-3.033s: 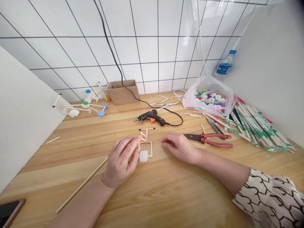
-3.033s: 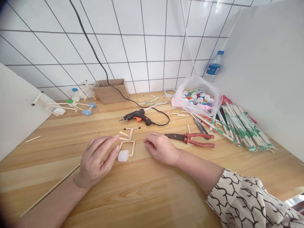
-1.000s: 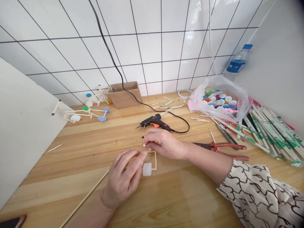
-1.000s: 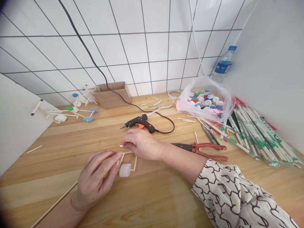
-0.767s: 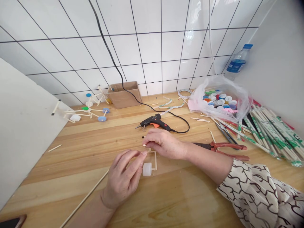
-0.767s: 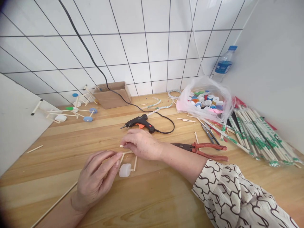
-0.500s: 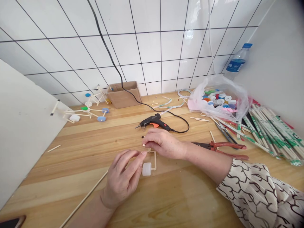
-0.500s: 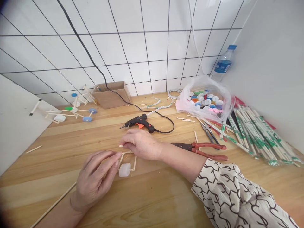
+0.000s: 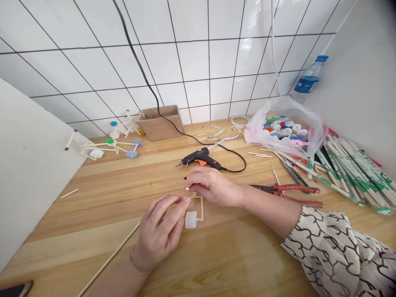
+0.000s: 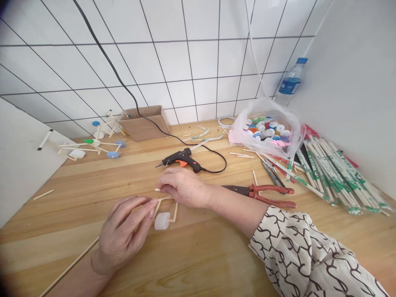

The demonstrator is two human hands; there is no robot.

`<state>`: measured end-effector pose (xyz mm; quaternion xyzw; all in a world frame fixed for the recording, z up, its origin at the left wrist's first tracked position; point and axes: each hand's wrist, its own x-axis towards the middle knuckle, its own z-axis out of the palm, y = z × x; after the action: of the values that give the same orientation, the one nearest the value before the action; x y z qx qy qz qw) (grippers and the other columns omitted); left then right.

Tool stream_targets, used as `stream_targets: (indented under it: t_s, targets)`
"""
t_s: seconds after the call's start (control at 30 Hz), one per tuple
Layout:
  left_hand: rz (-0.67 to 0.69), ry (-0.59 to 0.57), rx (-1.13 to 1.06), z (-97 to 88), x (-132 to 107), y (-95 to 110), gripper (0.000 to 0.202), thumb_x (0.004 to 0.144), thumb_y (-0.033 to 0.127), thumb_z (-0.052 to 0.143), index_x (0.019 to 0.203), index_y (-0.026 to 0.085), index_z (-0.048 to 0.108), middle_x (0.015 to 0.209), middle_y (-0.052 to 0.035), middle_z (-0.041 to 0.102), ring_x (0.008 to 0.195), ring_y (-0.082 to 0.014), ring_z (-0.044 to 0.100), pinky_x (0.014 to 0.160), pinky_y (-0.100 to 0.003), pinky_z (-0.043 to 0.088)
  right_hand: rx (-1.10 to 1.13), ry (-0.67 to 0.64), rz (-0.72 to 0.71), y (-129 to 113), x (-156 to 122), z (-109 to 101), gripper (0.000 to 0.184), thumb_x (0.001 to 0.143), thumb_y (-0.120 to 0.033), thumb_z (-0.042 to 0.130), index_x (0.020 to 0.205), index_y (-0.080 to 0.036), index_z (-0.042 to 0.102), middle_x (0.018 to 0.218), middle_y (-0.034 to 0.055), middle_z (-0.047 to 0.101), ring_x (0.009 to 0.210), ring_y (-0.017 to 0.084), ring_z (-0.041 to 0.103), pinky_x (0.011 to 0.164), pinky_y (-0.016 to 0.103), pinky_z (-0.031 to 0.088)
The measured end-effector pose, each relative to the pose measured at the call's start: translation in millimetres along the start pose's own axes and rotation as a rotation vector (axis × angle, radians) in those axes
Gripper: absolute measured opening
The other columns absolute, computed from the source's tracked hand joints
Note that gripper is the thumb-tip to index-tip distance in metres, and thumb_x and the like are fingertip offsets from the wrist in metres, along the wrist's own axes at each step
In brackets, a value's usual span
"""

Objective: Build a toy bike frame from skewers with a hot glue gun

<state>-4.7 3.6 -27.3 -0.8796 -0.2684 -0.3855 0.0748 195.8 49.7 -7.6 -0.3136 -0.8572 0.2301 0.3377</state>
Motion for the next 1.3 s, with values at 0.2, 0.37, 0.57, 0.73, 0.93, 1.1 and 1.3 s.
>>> stream_targets:
  t_s: [0.2, 0.37, 0.57, 0.73, 0.93, 1.1, 1.3]
  targets:
    - [0.002, 0.001, 0.001, 0.1, 1.8, 0.1, 0.034, 0.079, -0.003, 0.057, 0.111, 0.01, 0.059, 0.1, -0.0118, 0.058, 0.093, -0.0204, 0.058, 0.085, -0.035, 0.048, -0.001, -0.009, 0.007, -0.2, -0.6, 0.2, 0.014, 0.088, -0.009, 0.052, 0.084, -0.013, 0.065, 0.08, 0.0041, 0.058, 0.074, 0.013, 0.055, 0.071, 0.025, 0.045]
    - [0.001, 0.005, -0.001, -0.6, 2.0, 0.4, 0.034, 0.079, -0.003, 0.056, 0.11, 0.01, 0.059, 0.099, -0.0118, 0.059, 0.093, -0.0204, 0.058, 0.084, -0.035, 0.048, 0.0, -0.011, 0.01, -0.1, -0.9, 0.7, 0.014, 0.088, -0.009, 0.052, 0.084, -0.014, 0.064, 0.08, 0.0036, 0.059, 0.074, 0.013, 0.055, 0.072, 0.025, 0.045]
    - [-0.012, 0.017, 0.008, -1.3, 1.8, 0.8, 0.035, 0.08, -0.001, 0.056, 0.111, 0.014, 0.059, 0.098, -0.0101, 0.061, 0.09, -0.0197, 0.06, 0.083, -0.034, 0.049, 0.0, -0.004, 0.012, -0.4, -0.8, 0.7, 0.014, 0.088, -0.009, 0.052, 0.083, -0.014, 0.064, 0.08, 0.0039, 0.059, 0.074, 0.013, 0.055, 0.071, 0.025, 0.045]
    - [-0.011, 0.012, 0.021, -1.3, 2.7, 0.9, 0.037, 0.081, 0.001, 0.056, 0.114, 0.017, 0.058, 0.098, -0.0093, 0.061, 0.091, -0.0194, 0.06, 0.081, -0.034, 0.05, -0.006, -0.019, 0.013, -1.2, -0.7, -0.4, 0.014, 0.088, -0.009, 0.051, 0.083, -0.014, 0.064, 0.08, 0.0041, 0.058, 0.074, 0.013, 0.055, 0.072, 0.025, 0.045]
    - [-0.001, 0.0, 0.024, -0.7, 1.8, 0.3, 0.035, 0.08, -0.001, 0.057, 0.112, 0.013, 0.058, 0.098, -0.0108, 0.06, 0.092, -0.0198, 0.059, 0.082, -0.034, 0.05, -0.016, -0.019, 0.022, -1.6, -1.0, -0.6, 0.013, 0.087, -0.009, 0.052, 0.084, -0.014, 0.064, 0.08, 0.0039, 0.059, 0.074, 0.013, 0.055, 0.072, 0.025, 0.045]
    - [0.0, 0.002, 0.029, -1.0, 2.4, 0.8, 0.037, 0.082, 0.0, 0.055, 0.115, 0.016, 0.057, 0.099, -0.01, 0.059, 0.091, -0.0194, 0.059, 0.082, -0.034, 0.05, -0.015, -0.038, 0.026, -3.2, -1.4, -1.4, 0.014, 0.088, -0.009, 0.051, 0.085, -0.013, 0.065, 0.08, 0.0044, 0.06, 0.075, 0.014, 0.056, 0.073, 0.025, 0.046]
    - [-0.003, 0.019, 0.042, -1.2, 3.1, 1.7, 0.039, 0.081, 0.001, 0.056, 0.117, 0.017, 0.057, 0.098, -0.0095, 0.061, 0.09, -0.0193, 0.06, 0.081, -0.033, 0.05, -0.029, -0.044, 0.024, -4.3, -1.4, -2.3, 0.014, 0.088, -0.009, 0.052, 0.087, -0.012, 0.065, 0.082, 0.0053, 0.061, 0.077, 0.014, 0.056, 0.073, 0.026, 0.046]
